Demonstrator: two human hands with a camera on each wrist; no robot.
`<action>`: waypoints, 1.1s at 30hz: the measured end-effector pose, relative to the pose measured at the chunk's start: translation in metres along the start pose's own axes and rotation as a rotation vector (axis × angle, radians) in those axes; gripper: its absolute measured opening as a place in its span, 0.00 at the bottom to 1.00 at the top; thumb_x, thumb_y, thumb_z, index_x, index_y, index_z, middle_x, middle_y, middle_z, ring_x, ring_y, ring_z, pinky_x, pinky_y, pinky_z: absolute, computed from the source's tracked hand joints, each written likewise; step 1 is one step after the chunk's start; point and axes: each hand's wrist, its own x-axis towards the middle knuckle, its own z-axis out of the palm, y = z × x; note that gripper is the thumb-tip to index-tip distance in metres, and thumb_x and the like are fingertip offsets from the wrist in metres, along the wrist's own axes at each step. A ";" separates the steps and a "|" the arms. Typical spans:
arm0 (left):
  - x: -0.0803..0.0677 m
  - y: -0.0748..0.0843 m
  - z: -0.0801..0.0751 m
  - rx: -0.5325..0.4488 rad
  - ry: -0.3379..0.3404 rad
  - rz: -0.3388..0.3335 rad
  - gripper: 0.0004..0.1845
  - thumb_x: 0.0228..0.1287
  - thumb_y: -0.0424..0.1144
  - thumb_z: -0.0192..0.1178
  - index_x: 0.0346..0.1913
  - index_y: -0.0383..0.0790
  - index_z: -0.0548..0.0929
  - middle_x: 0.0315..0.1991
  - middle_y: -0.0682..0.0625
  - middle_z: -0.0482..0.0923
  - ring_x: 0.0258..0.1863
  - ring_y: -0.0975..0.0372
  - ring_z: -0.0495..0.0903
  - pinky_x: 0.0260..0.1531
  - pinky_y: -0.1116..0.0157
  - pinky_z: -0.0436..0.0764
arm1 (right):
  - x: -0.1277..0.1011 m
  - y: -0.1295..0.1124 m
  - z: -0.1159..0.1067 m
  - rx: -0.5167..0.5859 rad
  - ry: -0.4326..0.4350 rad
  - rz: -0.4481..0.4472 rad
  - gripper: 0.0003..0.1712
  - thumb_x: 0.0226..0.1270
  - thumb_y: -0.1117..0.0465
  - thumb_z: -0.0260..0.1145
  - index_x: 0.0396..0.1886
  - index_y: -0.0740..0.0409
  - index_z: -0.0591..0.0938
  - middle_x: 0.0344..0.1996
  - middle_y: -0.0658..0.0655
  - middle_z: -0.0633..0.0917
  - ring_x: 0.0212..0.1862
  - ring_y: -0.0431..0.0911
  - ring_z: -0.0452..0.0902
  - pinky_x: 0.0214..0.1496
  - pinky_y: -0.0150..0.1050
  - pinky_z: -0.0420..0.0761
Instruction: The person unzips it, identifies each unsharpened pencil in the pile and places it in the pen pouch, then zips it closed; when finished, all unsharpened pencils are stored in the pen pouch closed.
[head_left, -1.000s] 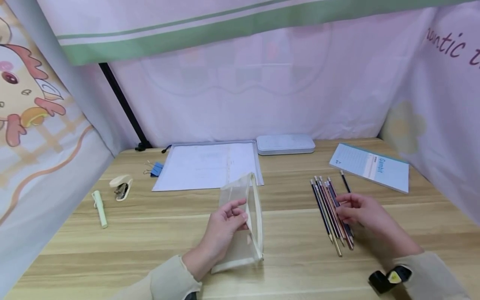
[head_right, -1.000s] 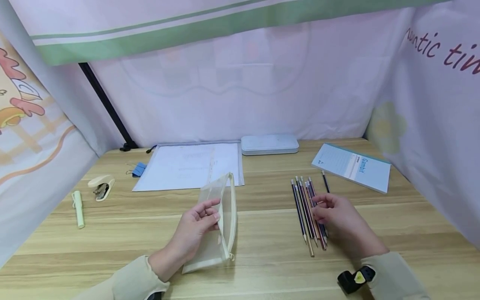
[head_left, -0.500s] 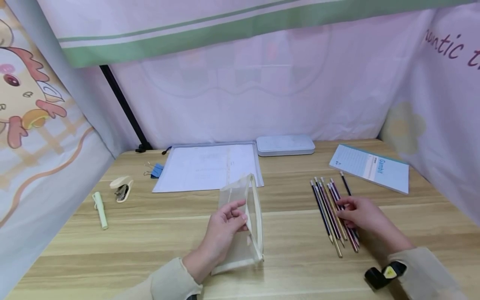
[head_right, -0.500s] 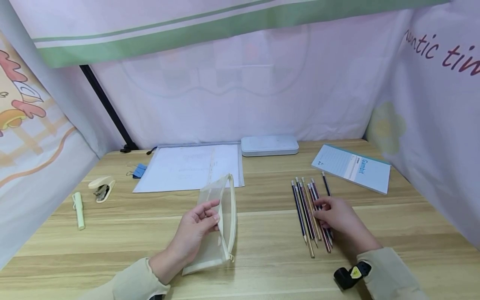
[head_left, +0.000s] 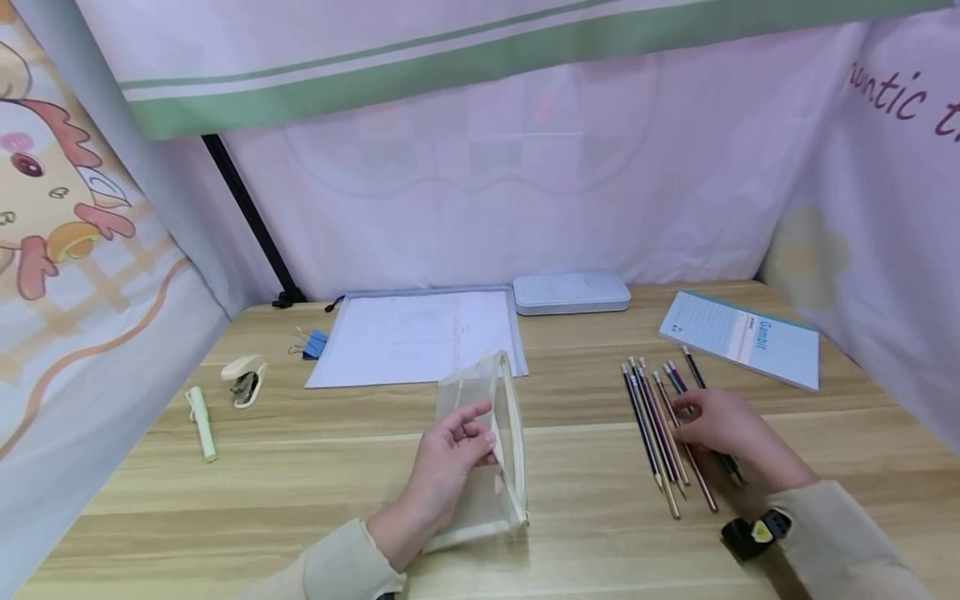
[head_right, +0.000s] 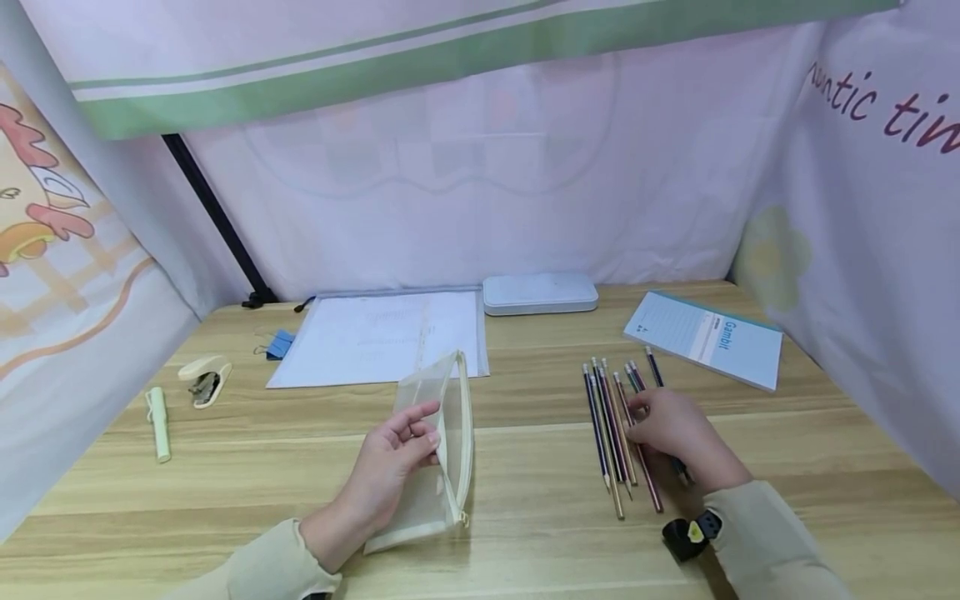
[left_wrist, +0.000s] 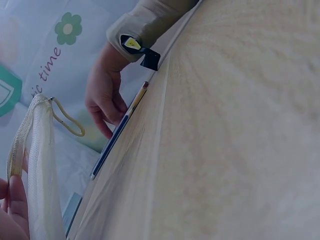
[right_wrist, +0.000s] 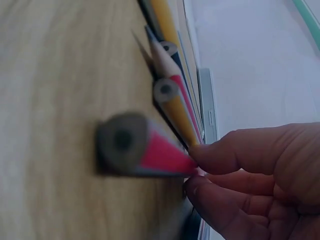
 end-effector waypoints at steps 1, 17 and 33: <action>0.000 0.000 0.000 0.000 0.001 0.001 0.23 0.58 0.22 0.56 0.57 0.24 0.70 0.30 0.49 0.73 0.24 0.67 0.76 0.30 0.72 0.82 | 0.001 0.000 -0.001 0.002 -0.003 0.009 0.29 0.51 0.62 0.67 0.53 0.71 0.75 0.29 0.57 0.81 0.23 0.42 0.75 0.26 0.36 0.76; -0.001 0.000 0.002 0.019 -0.002 -0.012 0.23 0.58 0.21 0.54 0.58 0.25 0.69 0.31 0.52 0.72 0.25 0.67 0.75 0.31 0.72 0.82 | 0.006 -0.005 -0.002 -0.033 -0.087 0.076 0.35 0.48 0.63 0.66 0.58 0.71 0.69 0.17 0.53 0.76 0.19 0.44 0.73 0.24 0.36 0.71; -0.003 -0.003 0.003 0.035 -0.033 -0.023 0.25 0.56 0.22 0.56 0.59 0.27 0.69 0.30 0.52 0.73 0.27 0.66 0.76 0.33 0.71 0.82 | 0.005 -0.002 -0.004 0.327 -0.024 0.082 0.37 0.50 0.66 0.63 0.62 0.71 0.62 0.30 0.59 0.77 0.26 0.44 0.76 0.29 0.38 0.80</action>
